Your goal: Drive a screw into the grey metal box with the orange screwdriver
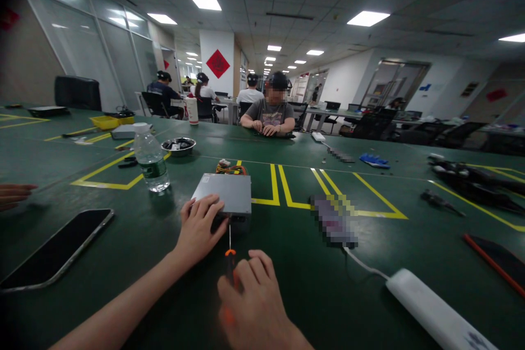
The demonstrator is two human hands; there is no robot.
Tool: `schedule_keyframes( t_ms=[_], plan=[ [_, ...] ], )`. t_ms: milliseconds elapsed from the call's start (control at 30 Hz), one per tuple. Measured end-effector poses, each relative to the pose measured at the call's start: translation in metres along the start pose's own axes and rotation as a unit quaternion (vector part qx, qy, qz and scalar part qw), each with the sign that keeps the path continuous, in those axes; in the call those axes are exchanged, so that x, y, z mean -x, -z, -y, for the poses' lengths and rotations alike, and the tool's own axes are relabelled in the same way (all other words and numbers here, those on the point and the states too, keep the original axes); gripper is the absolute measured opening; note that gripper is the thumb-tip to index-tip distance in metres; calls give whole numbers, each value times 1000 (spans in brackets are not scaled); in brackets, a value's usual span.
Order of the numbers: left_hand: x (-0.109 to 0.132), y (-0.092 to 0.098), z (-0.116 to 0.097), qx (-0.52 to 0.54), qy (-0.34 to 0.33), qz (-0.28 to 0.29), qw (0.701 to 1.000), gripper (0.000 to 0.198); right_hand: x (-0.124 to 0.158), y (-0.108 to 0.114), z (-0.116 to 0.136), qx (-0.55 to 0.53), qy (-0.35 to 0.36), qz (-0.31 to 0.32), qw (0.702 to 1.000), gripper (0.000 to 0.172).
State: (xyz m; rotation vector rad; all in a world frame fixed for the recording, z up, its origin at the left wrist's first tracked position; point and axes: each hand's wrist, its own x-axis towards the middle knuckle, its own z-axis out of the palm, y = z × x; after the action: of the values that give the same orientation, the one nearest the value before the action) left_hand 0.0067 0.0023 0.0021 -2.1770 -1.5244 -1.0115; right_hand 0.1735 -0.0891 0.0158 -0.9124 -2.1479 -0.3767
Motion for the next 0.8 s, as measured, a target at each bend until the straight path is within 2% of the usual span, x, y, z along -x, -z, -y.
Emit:
schedule_keyframes(
  t_ms=[200, 333, 500, 667, 800],
  plan=[
    [0, 0, 2, -2, -2, 10, 1000, 27, -4, 7, -3, -1, 11, 25, 1000, 21],
    [-1, 1, 2, 6, -4, 10, 1000, 26, -4, 14, -4, -24, 18, -16, 999, 17],
    [-1, 1, 3, 11, -2, 1, 1000, 27, -5, 21, -7, -38, 13, -38, 998, 11],
    [-1, 0, 4, 9, 2, 4, 1000, 27, -6, 27, -17, -16, 10, -90, 996, 10],
    [-1, 0, 4, 5, 4, 10, 1000, 29, -6, 28, -22, -3, 0, -94, 996, 10]
  ],
)
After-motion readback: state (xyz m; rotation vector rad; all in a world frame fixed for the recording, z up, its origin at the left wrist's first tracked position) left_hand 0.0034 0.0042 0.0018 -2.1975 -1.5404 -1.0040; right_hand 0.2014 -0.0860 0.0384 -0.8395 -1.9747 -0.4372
